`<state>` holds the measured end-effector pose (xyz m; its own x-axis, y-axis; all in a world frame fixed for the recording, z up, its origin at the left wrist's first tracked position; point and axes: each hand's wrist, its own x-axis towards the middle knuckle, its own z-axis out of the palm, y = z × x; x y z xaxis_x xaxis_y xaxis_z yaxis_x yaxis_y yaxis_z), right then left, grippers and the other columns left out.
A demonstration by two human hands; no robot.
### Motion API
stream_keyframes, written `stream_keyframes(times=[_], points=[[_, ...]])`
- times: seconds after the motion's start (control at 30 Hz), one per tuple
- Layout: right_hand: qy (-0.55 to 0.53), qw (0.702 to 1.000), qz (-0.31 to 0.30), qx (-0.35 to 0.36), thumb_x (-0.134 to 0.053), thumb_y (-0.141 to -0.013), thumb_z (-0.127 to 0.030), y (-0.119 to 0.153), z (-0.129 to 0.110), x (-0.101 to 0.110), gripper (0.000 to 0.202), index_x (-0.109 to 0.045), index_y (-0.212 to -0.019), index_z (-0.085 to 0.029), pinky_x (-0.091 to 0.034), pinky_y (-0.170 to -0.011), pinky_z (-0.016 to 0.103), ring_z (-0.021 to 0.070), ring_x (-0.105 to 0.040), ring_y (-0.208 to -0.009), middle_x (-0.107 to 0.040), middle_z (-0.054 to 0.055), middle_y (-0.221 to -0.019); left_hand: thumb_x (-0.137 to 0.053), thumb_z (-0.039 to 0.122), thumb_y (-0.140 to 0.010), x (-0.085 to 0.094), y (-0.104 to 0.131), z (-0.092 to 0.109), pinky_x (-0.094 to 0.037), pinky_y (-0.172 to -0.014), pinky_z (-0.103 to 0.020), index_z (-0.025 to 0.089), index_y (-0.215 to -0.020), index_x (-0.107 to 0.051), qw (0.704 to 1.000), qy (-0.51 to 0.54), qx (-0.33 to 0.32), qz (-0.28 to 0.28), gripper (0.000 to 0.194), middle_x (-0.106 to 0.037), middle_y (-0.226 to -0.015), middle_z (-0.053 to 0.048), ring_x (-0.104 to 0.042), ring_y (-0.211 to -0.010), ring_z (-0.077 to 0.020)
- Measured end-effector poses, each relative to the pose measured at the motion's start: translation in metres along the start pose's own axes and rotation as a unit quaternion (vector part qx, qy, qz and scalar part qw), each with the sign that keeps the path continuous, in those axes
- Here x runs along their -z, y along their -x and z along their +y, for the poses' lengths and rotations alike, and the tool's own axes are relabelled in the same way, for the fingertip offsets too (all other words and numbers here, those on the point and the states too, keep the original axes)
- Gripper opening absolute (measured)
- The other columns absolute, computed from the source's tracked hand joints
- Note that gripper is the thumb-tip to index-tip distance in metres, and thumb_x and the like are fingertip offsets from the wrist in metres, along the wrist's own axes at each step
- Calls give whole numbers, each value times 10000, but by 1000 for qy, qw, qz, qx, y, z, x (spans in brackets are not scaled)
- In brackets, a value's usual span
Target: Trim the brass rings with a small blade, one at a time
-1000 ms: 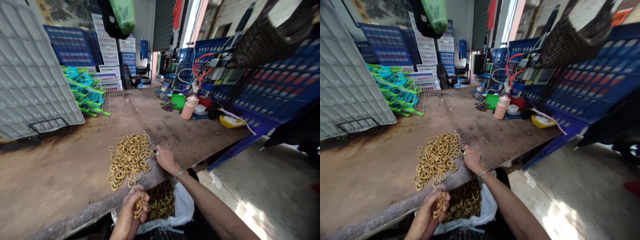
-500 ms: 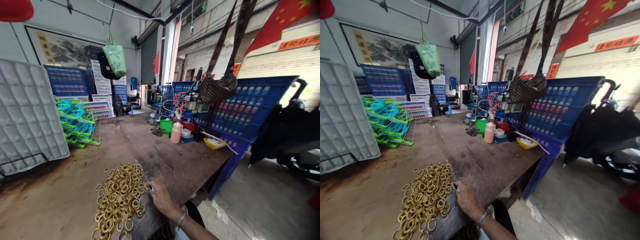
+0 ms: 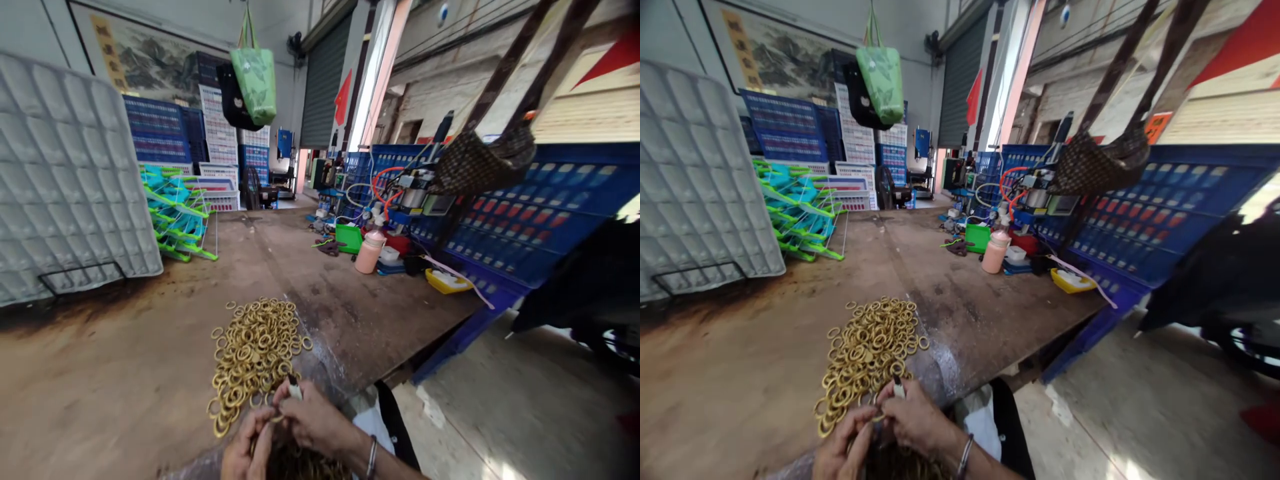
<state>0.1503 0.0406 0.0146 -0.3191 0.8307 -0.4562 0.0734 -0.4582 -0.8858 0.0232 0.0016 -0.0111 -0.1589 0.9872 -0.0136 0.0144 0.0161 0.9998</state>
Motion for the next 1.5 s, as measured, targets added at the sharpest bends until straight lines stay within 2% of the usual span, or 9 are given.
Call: stream_keyframes(times=[0.1,0.23,0.43,0.77,0.87,1.03,1.13,1.3,1.5], points=[[50,997,1,62,-446,-759,-343,6,-2,-3,181,-493,-759,-168,-286,-415,174,48,-328,-410,-450,-62,-540,-597,416,-705,5,3,17,-432,-617,-246,195,-689,-637,998,-6,5,-56,225,-605,-627,-22,-530,-624,-172],[178,968,27,175,-492,-770,-345,7,1,-2,219,-504,-670,-150,-354,-567,187,78,-419,-600,-467,-37,-620,-583,388,-719,5,6,25,-393,-561,-216,169,-653,-588,998,23,27,-60,229,-542,-584,5,-474,-568,-124],[161,973,3,163,-464,-805,-382,2,17,3,266,-479,-669,-154,-355,-551,192,79,-403,-582,-447,-39,-621,-556,447,-726,3,10,18,-238,-392,-172,154,-723,-552,984,75,132,-99,294,-467,-523,49,-315,-404,-52],[178,969,24,169,-377,-852,-317,9,10,7,289,-509,-650,-156,-346,-530,194,84,-429,-536,-493,-23,-580,-545,444,-752,-1,13,15,-152,-361,-155,169,-728,-510,952,196,189,-144,278,-436,-550,66,-252,-390,-29],[275,938,53,205,-376,-846,-244,10,12,9,219,-533,-719,-159,-337,-545,200,88,-443,-542,-516,-22,-594,-553,425,-757,-2,14,12,-147,-358,-152,175,-734,-490,951,213,184,-130,259,-444,-553,68,-249,-390,-28],[471,839,40,271,-428,-741,-79,11,24,10,123,-516,-749,-165,-296,-569,221,105,-446,-585,-533,-6,-648,-530,443,-770,-2,15,10,-144,-350,-162,177,-730,-481,958,193,170,-128,273,-404,-472,86,-214,-355,-31],[530,803,47,268,-437,-692,-46,10,26,8,172,-512,-791,-164,-303,-604,235,125,-483,-641,-559,15,-705,-535,475,-750,-2,14,12,-144,-351,-167,180,-698,-470,963,172,170,-119,307,-374,-427,95,-206,-344,-35],[580,776,41,245,-421,-707,-64,13,21,4,208,-512,-869,-158,-325,-647,252,154,-526,-728,-590,48,-798,-550,493,-723,-1,15,18,-175,-371,-176,181,-686,-460,972,140,157,-103,327,-394,-437,90,-242,-353,-40],[602,772,17,204,-421,-726,-83,17,16,2,239,-500,-942,-148,-348,-681,265,173,-552,-795,-606,74,-887,-516,472,-761,1,15,12,-249,-418,-185,179,-678,-456,987,79,99,-97,310,-441,-510,64,-321,-416,-55]])
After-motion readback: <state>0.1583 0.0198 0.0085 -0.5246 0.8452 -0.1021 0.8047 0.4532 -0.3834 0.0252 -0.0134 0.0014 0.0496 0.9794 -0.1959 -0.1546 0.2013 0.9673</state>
